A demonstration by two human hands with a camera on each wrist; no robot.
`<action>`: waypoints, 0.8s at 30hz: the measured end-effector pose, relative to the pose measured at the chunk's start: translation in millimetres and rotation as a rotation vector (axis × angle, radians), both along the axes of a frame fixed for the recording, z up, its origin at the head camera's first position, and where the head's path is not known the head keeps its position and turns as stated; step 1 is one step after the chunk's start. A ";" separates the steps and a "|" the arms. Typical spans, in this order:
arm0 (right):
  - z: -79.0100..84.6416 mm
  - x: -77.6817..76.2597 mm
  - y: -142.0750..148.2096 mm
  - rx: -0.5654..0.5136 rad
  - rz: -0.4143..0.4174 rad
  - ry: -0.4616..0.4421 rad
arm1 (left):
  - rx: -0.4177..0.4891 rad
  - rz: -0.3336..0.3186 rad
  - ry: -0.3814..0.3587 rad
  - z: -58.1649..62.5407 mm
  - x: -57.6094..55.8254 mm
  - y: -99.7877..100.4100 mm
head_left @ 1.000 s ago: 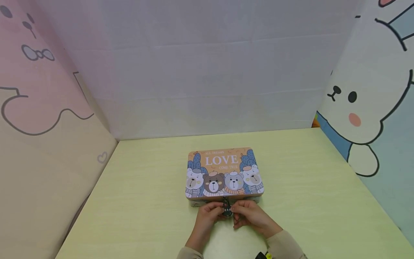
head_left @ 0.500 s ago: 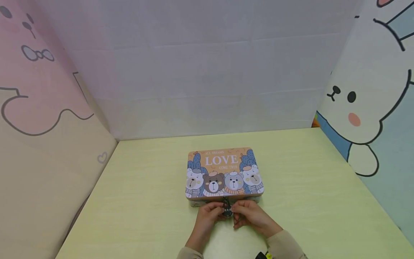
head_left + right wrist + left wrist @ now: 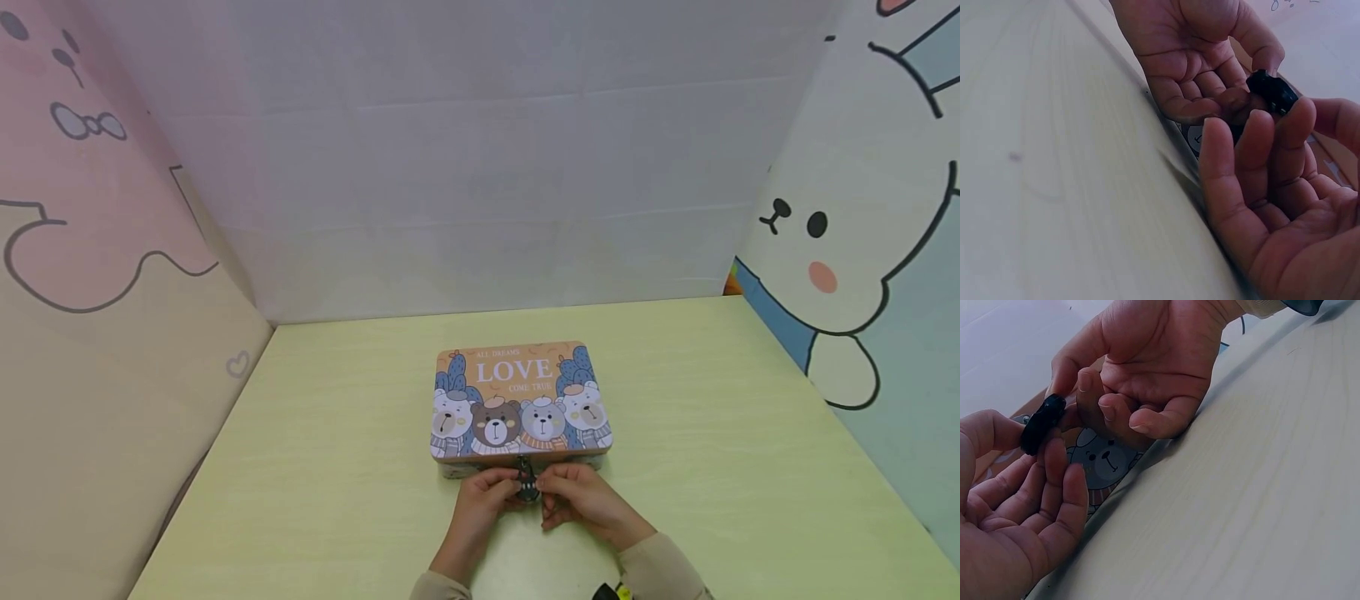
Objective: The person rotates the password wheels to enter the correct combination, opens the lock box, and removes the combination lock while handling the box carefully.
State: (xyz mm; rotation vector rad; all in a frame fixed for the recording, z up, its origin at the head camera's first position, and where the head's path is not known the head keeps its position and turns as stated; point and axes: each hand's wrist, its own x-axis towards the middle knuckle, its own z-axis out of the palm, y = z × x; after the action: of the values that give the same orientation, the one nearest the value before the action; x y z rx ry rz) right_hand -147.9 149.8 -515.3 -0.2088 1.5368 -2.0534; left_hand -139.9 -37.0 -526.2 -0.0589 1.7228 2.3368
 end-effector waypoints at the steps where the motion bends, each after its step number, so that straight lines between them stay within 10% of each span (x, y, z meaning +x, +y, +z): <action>1: 0.0 0.1 0.0 -0.001 0.000 0.000 | -0.002 0.000 0.001 0.0 0.0 0.0; 24: 0.1 0.3 0.9 -0.009 -0.001 -0.002 | 0.012 -0.018 0.005 -1.8 0.3 -0.3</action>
State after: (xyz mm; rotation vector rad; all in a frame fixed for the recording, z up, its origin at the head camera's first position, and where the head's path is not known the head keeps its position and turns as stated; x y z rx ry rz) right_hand -147.6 150.6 -515.1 -0.2088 1.5271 -2.0614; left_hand -139.6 -37.3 -528.1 -0.0354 1.7045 2.3354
